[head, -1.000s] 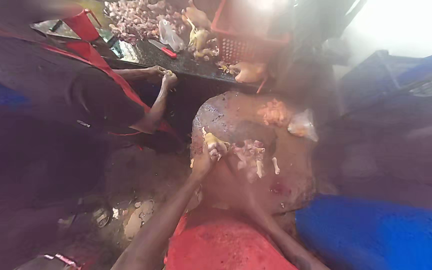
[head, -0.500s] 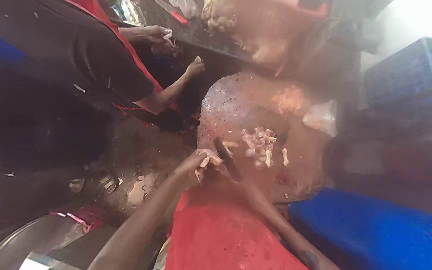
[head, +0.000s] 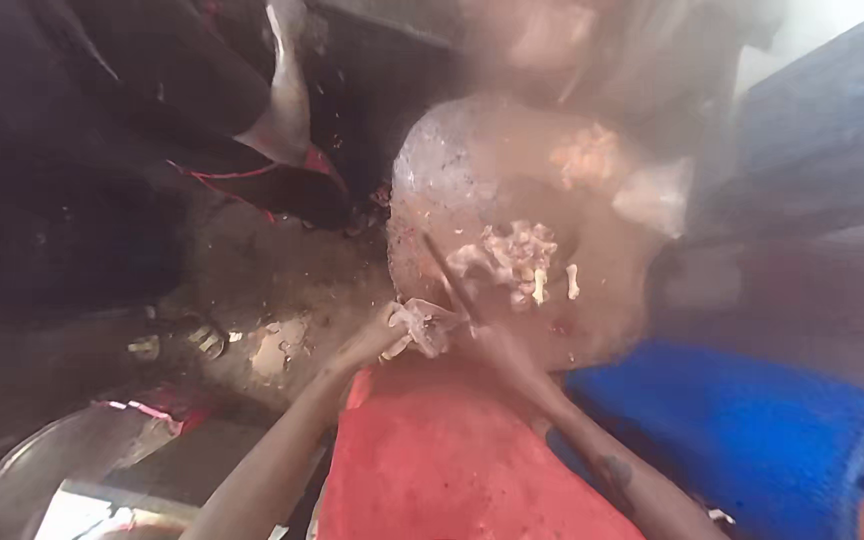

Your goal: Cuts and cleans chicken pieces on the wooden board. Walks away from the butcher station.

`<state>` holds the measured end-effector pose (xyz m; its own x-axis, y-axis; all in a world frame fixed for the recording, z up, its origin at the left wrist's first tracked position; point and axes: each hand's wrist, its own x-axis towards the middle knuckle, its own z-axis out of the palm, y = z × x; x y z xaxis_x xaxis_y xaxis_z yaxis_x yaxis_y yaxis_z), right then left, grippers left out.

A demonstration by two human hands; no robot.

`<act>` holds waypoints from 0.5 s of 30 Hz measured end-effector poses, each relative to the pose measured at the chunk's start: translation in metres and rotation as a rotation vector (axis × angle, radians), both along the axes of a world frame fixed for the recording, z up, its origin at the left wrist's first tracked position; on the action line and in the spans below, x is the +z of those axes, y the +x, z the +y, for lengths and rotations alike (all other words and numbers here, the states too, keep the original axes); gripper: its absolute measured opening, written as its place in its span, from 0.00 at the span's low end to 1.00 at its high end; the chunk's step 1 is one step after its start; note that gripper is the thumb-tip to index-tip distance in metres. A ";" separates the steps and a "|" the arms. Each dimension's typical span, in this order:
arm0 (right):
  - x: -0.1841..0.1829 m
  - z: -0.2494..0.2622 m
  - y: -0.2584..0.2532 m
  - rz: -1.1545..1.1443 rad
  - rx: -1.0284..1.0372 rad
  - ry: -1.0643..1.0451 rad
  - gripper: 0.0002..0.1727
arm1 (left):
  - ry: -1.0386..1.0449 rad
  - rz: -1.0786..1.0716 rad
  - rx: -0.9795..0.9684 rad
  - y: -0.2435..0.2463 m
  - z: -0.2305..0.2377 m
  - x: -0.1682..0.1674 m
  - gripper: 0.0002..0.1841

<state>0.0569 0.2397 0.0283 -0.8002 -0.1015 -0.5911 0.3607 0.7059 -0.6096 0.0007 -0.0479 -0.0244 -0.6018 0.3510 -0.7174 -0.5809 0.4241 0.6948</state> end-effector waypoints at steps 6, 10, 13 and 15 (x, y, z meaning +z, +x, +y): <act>0.000 0.005 0.021 0.212 -0.056 -0.204 0.40 | 0.100 0.030 0.181 0.045 -0.007 -0.017 0.25; -0.026 0.013 0.025 -0.183 0.095 -0.011 0.32 | 0.333 0.067 0.288 0.003 -0.017 0.040 0.24; -0.027 0.009 0.032 -0.162 0.145 0.050 0.34 | 0.117 0.345 0.220 -0.055 0.000 0.108 0.19; -0.035 0.009 0.035 -0.082 0.208 0.110 0.36 | -0.157 0.606 -0.032 -0.104 0.042 0.133 0.20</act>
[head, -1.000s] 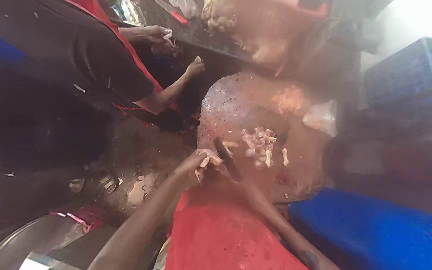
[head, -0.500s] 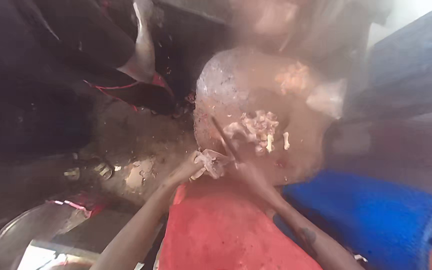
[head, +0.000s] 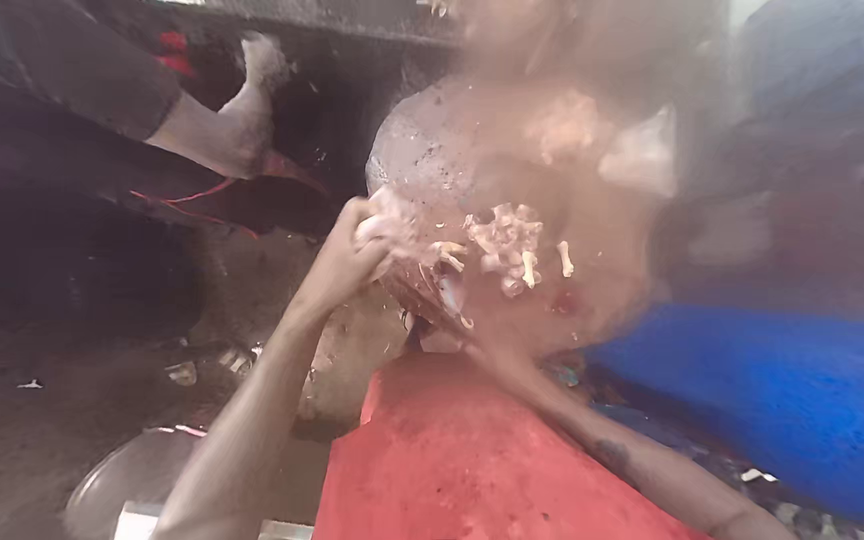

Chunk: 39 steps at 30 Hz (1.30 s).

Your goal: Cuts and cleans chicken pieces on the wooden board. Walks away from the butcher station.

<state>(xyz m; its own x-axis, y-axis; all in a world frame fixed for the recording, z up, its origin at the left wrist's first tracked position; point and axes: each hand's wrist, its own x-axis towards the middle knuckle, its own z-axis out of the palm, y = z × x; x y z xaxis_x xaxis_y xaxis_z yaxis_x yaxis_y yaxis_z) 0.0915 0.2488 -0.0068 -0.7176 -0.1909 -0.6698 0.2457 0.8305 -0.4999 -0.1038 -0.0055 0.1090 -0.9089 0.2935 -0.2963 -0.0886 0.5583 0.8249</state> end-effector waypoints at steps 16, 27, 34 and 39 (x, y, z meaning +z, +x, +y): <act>-0.006 0.030 0.002 -0.012 -0.107 -0.317 0.33 | -0.406 0.196 -0.385 0.006 0.068 -0.018 0.33; 0.069 0.022 -0.061 0.431 -0.408 -0.406 0.34 | -0.285 -0.147 0.182 0.040 0.015 -0.129 0.21; 0.039 -0.034 -0.065 0.357 -0.136 -0.203 0.32 | -0.180 -0.157 0.206 0.042 0.006 -0.132 0.20; 0.025 -0.043 -0.066 -0.012 -0.114 0.044 0.34 | -0.179 -0.174 0.195 0.050 -0.021 -0.150 0.19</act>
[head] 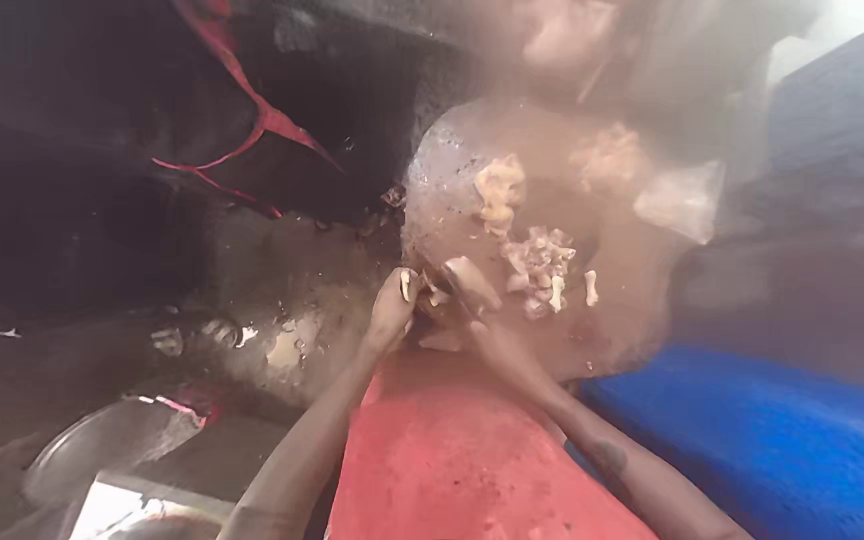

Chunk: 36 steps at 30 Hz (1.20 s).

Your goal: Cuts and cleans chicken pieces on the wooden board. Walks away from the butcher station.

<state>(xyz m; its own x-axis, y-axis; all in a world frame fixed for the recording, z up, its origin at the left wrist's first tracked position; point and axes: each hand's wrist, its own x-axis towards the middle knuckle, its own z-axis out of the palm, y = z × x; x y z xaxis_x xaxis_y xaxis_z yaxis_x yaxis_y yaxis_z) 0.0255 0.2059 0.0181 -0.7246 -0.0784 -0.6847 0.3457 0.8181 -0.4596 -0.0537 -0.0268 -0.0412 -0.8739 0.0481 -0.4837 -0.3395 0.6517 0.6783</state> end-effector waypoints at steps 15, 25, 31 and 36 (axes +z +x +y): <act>-0.016 0.058 0.031 0.231 -0.380 -0.206 0.33 | 0.592 -0.374 0.175 0.002 0.019 0.049 0.20; -0.011 0.029 0.011 0.126 -0.109 -0.161 0.34 | 0.529 -0.397 0.210 0.011 0.066 0.016 0.15; 0.002 0.013 0.005 0.220 -0.172 -0.258 0.31 | 0.574 -0.401 0.264 0.014 0.067 0.015 0.14; -0.032 0.048 0.016 -0.015 -0.119 -0.249 0.27 | 0.430 -0.282 0.072 0.003 0.056 0.029 0.17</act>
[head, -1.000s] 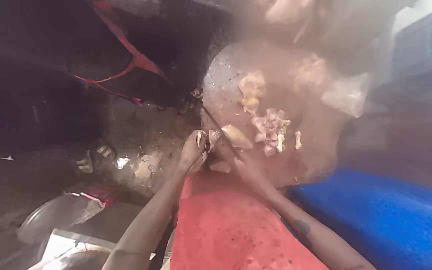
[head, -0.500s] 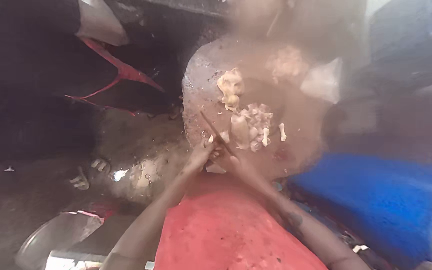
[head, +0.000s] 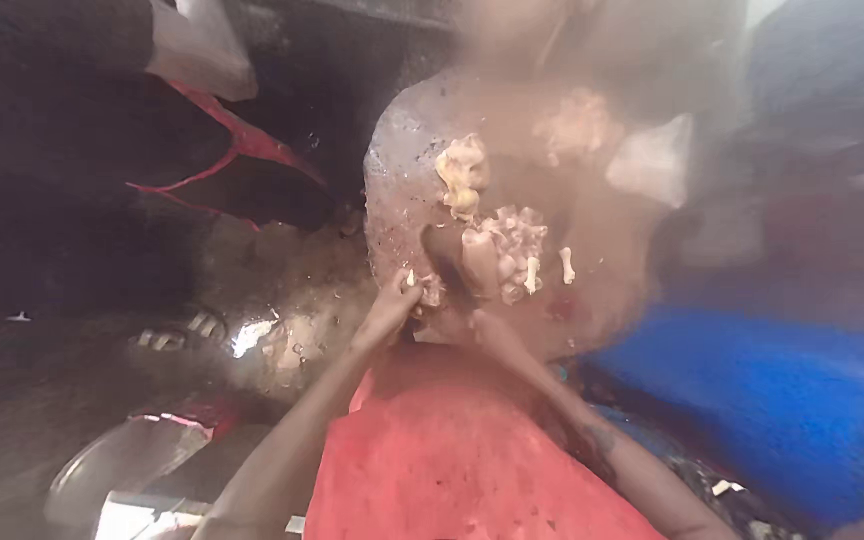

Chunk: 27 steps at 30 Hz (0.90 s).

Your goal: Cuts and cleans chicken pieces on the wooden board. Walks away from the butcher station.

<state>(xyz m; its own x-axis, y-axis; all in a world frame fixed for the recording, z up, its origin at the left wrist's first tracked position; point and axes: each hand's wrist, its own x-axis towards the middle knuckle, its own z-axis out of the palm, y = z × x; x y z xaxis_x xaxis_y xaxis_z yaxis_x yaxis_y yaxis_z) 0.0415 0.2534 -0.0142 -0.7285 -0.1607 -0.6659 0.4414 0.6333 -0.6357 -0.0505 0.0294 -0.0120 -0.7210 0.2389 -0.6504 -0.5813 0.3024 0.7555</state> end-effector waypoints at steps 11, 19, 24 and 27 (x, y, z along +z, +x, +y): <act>0.003 0.036 0.058 -0.029 -0.048 0.008 0.33 | -0.612 0.292 -0.437 -0.046 -0.023 -0.004 0.16; 0.014 0.015 0.050 0.012 -0.066 0.044 0.30 | -0.785 0.305 -0.627 -0.062 -0.004 -0.002 0.22; 0.023 0.014 0.048 0.083 -0.072 0.027 0.34 | -0.721 0.388 -0.428 -0.039 -0.022 0.001 0.15; 0.042 -0.005 0.033 0.065 -0.018 0.022 0.34 | -0.693 0.368 -0.289 -0.017 -0.029 0.011 0.15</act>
<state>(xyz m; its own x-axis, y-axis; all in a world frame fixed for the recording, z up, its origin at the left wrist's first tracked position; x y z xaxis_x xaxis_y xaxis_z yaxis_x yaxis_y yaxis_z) 0.0740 0.2485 0.0279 -0.7729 -0.1329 -0.6205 0.4110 0.6401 -0.6491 -0.0678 0.0003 -0.0015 -0.8880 0.0799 -0.4529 -0.1615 0.8679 0.4698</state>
